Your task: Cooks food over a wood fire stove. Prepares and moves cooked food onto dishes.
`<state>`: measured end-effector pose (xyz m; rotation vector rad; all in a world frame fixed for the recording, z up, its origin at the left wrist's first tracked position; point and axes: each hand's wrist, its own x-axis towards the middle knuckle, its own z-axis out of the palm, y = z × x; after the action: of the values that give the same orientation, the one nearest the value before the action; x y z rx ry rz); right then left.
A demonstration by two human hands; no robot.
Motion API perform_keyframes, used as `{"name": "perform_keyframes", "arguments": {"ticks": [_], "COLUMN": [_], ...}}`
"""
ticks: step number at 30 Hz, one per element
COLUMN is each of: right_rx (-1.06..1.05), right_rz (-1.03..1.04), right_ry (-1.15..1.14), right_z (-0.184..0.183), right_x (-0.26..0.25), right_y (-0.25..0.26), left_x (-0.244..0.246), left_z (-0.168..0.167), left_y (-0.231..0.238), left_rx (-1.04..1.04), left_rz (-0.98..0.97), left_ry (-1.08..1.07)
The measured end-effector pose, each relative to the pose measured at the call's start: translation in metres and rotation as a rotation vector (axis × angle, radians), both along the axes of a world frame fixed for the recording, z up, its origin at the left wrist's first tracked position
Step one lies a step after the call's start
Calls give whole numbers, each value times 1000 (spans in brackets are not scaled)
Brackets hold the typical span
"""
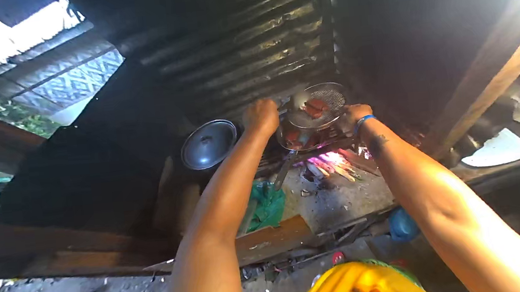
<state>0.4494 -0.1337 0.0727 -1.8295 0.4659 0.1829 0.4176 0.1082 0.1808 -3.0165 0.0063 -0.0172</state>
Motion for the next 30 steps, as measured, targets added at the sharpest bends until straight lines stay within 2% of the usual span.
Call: {"name": "perform_keyframes", "arguments": {"ticks": [3,6,9,13,15,17,23,30], "right_rx": [110,-11,-187,-62,-49,-36,97,96], "right_rz": [-64,-37,63,-21,-52,-60,-127,-148], "right_ry": [-12,6,16,41,33,16,-32,-41], "right_z": [-2,-7,-5,-11,-15,-16,-20,-12], "right_x": [1,5,3,9,13,16,27,30], "right_y": [-4,-9,-9,-4,-4,-6,-20,-27], "left_x": [4,8,8,19,22,20,17,25], "left_z": [8,-2,-32,-86,-98,-98,-71,-86], "left_y": [5,9,5,6,4,0,-1,-11], "left_rx": [-14,33,47,66,91,109,49,-6], "left_rz": [39,129,207,234,241,250,256,204], "left_ry": [-65,-77,71,173,204,224,268,290]}}
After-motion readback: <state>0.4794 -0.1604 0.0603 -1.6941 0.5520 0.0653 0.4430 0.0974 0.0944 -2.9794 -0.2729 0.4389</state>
